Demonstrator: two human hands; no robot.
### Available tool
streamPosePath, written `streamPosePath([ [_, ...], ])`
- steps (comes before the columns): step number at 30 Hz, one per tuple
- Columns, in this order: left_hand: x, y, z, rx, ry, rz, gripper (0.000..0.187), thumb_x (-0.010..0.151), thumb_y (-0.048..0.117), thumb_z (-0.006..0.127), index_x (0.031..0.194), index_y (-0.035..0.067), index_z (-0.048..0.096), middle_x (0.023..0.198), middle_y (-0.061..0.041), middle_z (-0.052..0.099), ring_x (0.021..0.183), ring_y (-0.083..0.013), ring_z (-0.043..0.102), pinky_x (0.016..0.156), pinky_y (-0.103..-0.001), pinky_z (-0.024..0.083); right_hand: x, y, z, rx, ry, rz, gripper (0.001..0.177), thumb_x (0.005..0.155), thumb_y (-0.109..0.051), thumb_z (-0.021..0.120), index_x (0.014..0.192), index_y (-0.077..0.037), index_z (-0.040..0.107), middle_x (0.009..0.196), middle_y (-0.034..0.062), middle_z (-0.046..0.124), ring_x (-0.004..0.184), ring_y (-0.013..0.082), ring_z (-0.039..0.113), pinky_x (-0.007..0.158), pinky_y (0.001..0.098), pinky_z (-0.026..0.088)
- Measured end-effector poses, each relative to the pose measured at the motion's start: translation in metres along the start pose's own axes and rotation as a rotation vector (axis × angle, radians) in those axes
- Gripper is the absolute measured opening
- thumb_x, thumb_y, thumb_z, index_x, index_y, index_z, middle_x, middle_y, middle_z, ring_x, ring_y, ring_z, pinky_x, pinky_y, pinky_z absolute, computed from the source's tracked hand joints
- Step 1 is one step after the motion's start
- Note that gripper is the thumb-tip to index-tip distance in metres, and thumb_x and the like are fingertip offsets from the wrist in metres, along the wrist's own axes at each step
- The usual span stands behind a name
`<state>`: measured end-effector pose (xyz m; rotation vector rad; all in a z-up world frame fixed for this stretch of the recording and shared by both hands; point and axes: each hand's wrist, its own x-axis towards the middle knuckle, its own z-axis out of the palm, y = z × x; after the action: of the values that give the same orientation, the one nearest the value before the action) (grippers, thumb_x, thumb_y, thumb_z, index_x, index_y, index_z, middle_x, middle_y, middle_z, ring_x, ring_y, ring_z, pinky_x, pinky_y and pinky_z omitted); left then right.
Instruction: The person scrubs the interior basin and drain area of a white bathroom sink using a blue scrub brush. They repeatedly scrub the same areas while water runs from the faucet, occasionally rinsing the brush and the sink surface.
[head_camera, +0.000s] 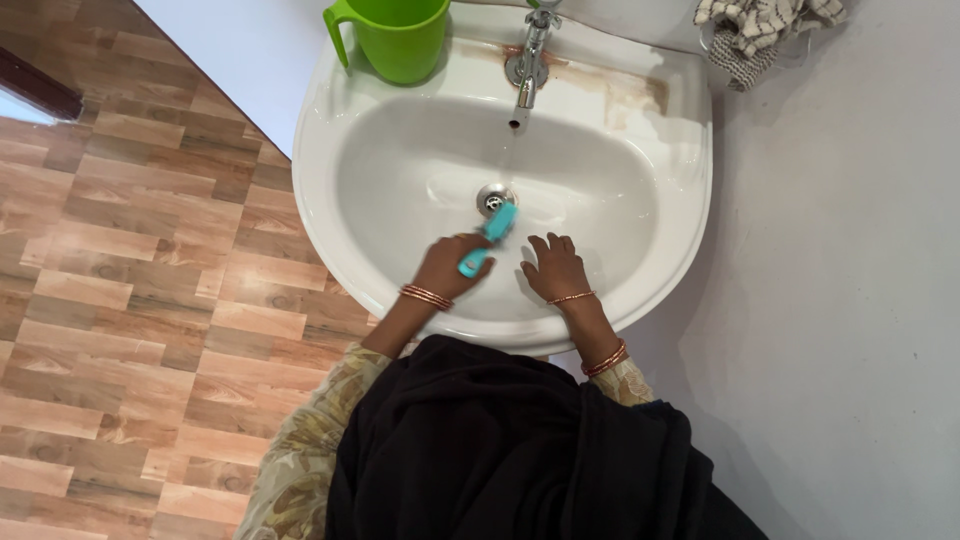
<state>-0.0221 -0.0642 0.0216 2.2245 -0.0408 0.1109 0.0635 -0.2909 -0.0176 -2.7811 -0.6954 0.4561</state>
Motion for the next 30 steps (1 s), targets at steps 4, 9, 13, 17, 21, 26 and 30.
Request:
streamPosePath([
  [4,0.002,0.004,0.016,0.039,0.033,-0.015,0.032,0.087,0.033,0.074,0.110,0.011,0.075,0.099,-0.016,0.076,0.085,-0.0347,0.073,0.079,-0.045,0.058,0.000,0.003,0.001,0.000,-0.018,0.004,0.059,0.090,-0.036,0.069,0.143,-0.013,0.053,0.148,0.0200,0.049,0.139,0.0407,0.042,0.105,0.0555,0.047],
  [9,0.005,-0.020,-0.005,0.111,0.139,-0.159,0.035,0.087,0.034,0.074,0.114,0.011,0.073,0.103,-0.014,0.075,0.088,-0.0341,0.073,0.080,-0.044,0.059,0.001,0.004,0.004,-0.005,0.001,-0.005,0.058,0.090,-0.035,0.069,0.141,-0.013,0.054,0.146,0.0196,0.051,0.137,0.0402,0.043,0.104,0.0554,0.047],
  [13,0.000,-0.006,0.015,0.001,-0.005,0.038,0.034,0.085,0.033,0.076,0.112,0.012,0.074,0.103,-0.013,0.076,0.087,-0.0336,0.073,0.080,-0.045,0.057,0.002,0.006,0.005,0.008,-0.009,-0.008,0.057,0.089,-0.035,0.068,0.141,-0.013,0.055,0.144,0.0193,0.052,0.136,0.0395,0.044,0.103,0.0543,0.048],
  [17,-0.002,-0.006,0.024,-0.003,-0.030,0.056,0.034,0.087,0.033,0.074,0.113,0.012,0.074,0.104,-0.013,0.076,0.087,-0.0332,0.073,0.079,-0.045,0.058,0.002,0.006,0.005,0.002,0.000,-0.010,0.057,0.089,-0.035,0.069,0.139,-0.013,0.056,0.141,0.0177,0.054,0.134,0.0389,0.046,0.102,0.0531,0.049],
  [21,0.003,-0.027,0.004,0.150,0.089,-0.099,0.037,0.088,0.033,0.072,0.117,0.010,0.071,0.104,-0.014,0.074,0.087,-0.0336,0.072,0.079,-0.045,0.058,0.003,0.007,0.006,-0.004,-0.001,-0.011,0.056,0.090,-0.035,0.069,0.139,-0.012,0.056,0.139,0.0179,0.055,0.132,0.0389,0.047,0.101,0.0532,0.049],
  [26,-0.003,-0.011,0.017,0.057,0.043,0.050,0.033,0.084,0.031,0.076,0.111,0.012,0.073,0.103,-0.013,0.075,0.087,-0.0347,0.072,0.077,-0.046,0.058,-0.001,0.000,-0.002,0.001,-0.030,-0.023,0.057,0.090,-0.035,0.068,0.140,-0.012,0.055,0.139,0.0179,0.056,0.131,0.0397,0.048,0.101,0.0519,0.050],
  [30,0.004,-0.004,0.036,0.073,0.008,0.004,0.036,0.084,0.028,0.077,0.114,0.010,0.068,0.099,-0.014,0.074,0.086,-0.0359,0.071,0.074,-0.046,0.058,-0.006,-0.012,-0.020,0.120,-0.028,-0.116,0.056,0.090,-0.032,0.069,0.141,-0.011,0.055,0.137,0.0203,0.060,0.129,0.0396,0.055,0.102,0.0489,0.050],
])
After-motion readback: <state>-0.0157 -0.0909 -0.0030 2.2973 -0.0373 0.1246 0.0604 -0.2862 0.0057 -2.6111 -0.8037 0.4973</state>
